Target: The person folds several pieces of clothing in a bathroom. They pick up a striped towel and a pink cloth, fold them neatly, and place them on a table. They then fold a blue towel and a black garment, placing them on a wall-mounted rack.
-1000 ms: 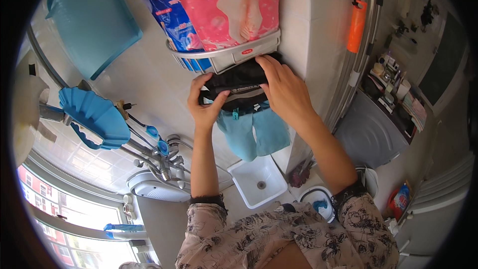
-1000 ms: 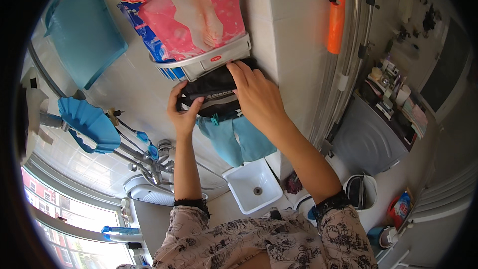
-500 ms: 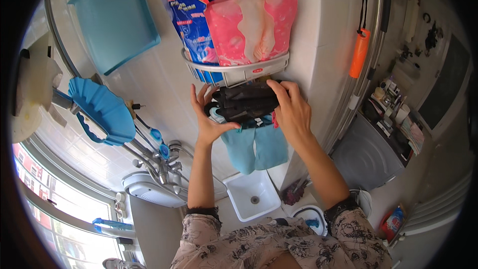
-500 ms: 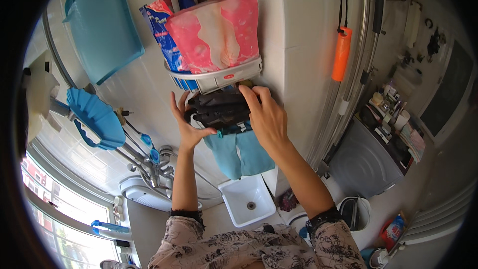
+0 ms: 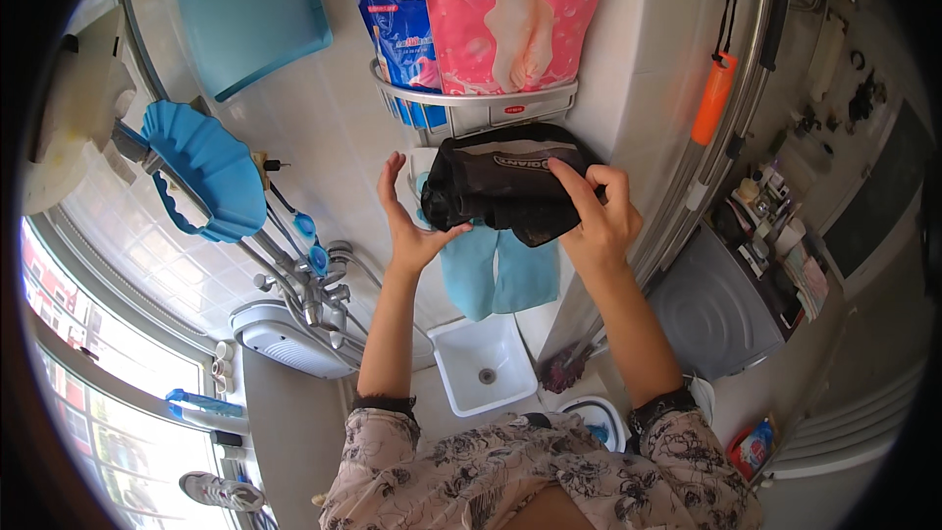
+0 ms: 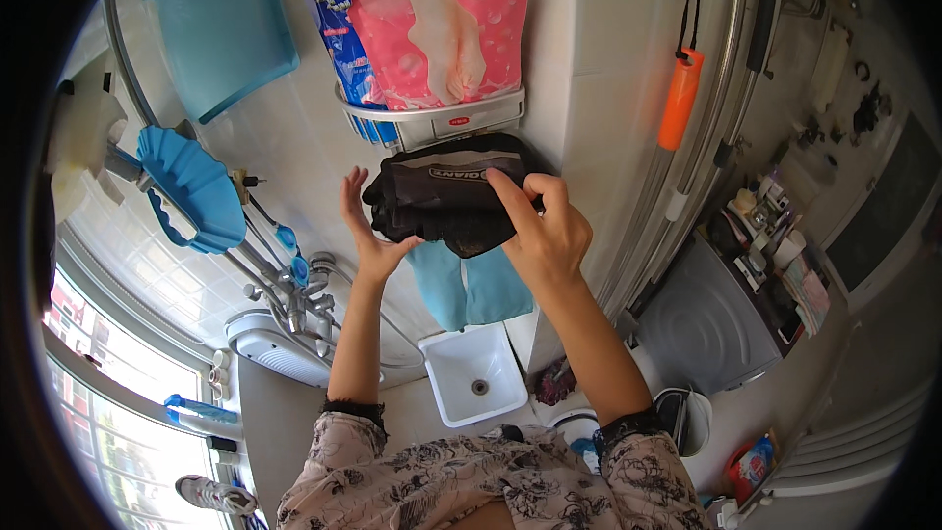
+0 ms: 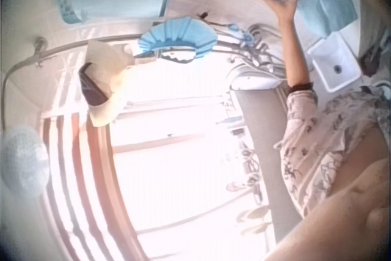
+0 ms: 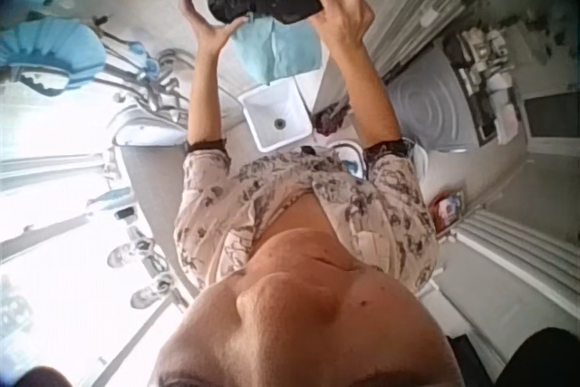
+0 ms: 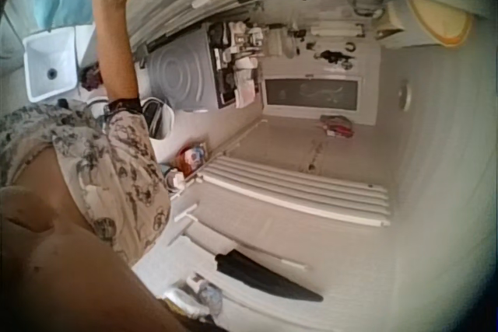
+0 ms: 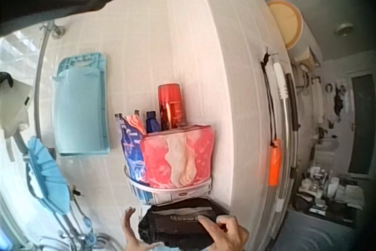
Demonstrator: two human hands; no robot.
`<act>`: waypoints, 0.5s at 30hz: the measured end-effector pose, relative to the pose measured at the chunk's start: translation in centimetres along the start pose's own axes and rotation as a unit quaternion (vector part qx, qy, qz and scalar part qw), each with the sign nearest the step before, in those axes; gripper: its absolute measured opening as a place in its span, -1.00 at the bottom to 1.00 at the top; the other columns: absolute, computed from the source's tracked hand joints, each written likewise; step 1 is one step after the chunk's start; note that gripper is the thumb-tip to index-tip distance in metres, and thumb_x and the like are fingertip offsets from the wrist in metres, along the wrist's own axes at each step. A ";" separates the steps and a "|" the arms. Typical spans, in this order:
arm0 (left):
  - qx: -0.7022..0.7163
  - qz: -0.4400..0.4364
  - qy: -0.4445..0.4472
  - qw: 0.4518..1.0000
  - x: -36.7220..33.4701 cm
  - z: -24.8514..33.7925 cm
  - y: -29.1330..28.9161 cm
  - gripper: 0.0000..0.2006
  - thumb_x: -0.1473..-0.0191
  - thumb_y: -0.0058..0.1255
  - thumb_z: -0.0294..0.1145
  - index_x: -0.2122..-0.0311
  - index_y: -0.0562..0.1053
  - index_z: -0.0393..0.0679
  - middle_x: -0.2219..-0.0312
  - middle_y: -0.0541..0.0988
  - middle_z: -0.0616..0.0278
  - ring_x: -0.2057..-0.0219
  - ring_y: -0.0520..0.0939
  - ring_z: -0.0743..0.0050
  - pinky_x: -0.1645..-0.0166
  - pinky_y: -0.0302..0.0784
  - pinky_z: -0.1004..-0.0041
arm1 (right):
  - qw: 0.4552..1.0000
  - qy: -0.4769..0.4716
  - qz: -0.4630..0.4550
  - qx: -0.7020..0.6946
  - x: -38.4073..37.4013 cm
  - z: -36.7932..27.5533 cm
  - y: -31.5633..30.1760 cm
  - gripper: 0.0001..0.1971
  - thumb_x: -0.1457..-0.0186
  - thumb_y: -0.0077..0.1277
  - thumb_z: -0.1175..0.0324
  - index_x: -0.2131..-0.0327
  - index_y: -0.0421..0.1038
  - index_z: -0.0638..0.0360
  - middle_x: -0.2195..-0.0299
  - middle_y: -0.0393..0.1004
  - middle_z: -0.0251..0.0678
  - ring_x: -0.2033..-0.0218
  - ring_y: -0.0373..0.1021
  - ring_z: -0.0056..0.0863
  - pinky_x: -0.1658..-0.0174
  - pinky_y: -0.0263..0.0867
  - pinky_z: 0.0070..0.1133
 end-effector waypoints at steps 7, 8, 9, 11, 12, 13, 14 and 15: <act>0.024 -0.128 0.015 0.991 -1.6 7.6 -0.4 0.00 0.46 0.30 -0.09 -0.14 0.05 -0.21 -0.01 0.26 -0.13 -0.08 0.26 -0.09 -0.20 -0.21 0.01 | 0.994 -0.099 -0.014 -0.035 -2.1 -3.5 -3.3 -0.55 0.41 0.04 0.55 0.29 0.52 -0.07 0.47 0.27 -0.51 0.67 0.18 -0.63 0.62 0.16 -0.68; 0.121 -0.098 -0.032 0.987 -1.9 8.7 -1.3 -0.01 0.46 0.29 -0.12 -0.13 0.06 -0.22 -0.02 0.23 -0.13 -0.08 0.26 -0.07 -0.20 -0.15 0.01 | 0.995 -0.091 -0.019 -0.035 -3.0 -3.8 -3.9 -0.55 0.41 0.04 0.55 0.29 0.53 -0.08 0.44 0.30 -0.52 0.62 0.20 -0.62 0.58 0.18 -0.67; 0.152 -0.055 -0.012 0.987 -3.0 10.7 -2.9 -0.03 0.43 0.29 -0.14 -0.13 0.05 -0.25 -0.03 0.20 -0.14 -0.08 0.25 -0.05 -0.19 -0.09 0.05 | 0.994 -0.108 -0.002 -0.017 -4.7 -4.6 -4.9 -0.56 0.41 0.05 0.55 0.30 0.53 -0.10 0.39 0.33 -0.51 0.56 0.22 -0.58 0.53 0.21 -0.64; 0.122 -0.004 0.069 0.990 -5.4 13.3 -5.1 -0.06 0.37 0.29 -0.18 -0.13 0.04 -0.29 -0.06 0.14 -0.12 -0.08 0.26 0.00 -0.16 0.05 0.14 | 0.988 -0.150 0.024 0.013 -8.1 -5.3 -5.9 -0.53 0.42 0.08 0.53 0.27 0.51 -0.09 0.27 0.37 -0.45 0.44 0.26 -0.47 0.41 0.25 -0.57; 0.046 0.005 0.136 0.990 -8.1 15.2 -6.4 -0.07 0.34 0.29 -0.21 -0.13 0.03 -0.29 -0.08 0.11 -0.10 -0.06 0.27 0.03 -0.14 0.13 0.20 | 0.985 -0.169 0.037 0.008 -10.8 -5.4 -6.3 -0.49 0.42 0.11 0.52 0.21 0.46 -0.06 0.20 0.35 -0.38 0.41 0.28 -0.40 0.37 0.27 -0.52; 0.071 0.033 0.127 0.989 -10.9 16.5 -6.7 -0.13 0.27 0.26 -0.25 -0.13 0.04 -0.27 -0.04 0.18 -0.07 -0.03 0.31 0.10 -0.11 0.18 0.29 | 0.982 -0.185 0.047 0.000 -13.0 -5.3 -6.2 -0.45 0.41 0.13 0.50 0.15 0.42 -0.03 0.13 0.33 -0.31 0.37 0.30 -0.32 0.33 0.28 -0.48; 0.103 0.061 0.119 0.986 -14.1 17.8 -6.6 -0.19 0.20 0.24 -0.29 -0.14 0.05 -0.25 0.00 0.24 -0.05 0.01 0.35 0.18 -0.08 0.22 0.38 | 0.981 -0.183 0.061 -0.025 -15.4 -4.3 -5.9 -0.41 0.35 0.15 0.47 0.08 0.33 0.03 0.07 0.27 -0.20 0.34 0.32 -0.22 0.30 0.30 -0.45; 0.095 0.058 0.135 0.985 -17.3 18.6 -6.6 -0.24 0.16 0.21 -0.34 -0.13 0.07 -0.22 0.06 0.31 -0.03 0.06 0.39 0.25 -0.03 0.27 0.43 | 0.979 -0.177 0.078 -0.059 -17.6 -3.4 -5.3 -0.36 0.29 0.16 0.44 0.00 0.24 0.09 0.02 0.21 -0.10 0.31 0.33 -0.13 0.27 0.31 -0.41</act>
Point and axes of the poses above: each hand's wrist, its own x-axis away from the middle knuckle, its own y-axis out of the palm, z = x × y, the point moved 10 cm from there along -x, towards the middle knuckle
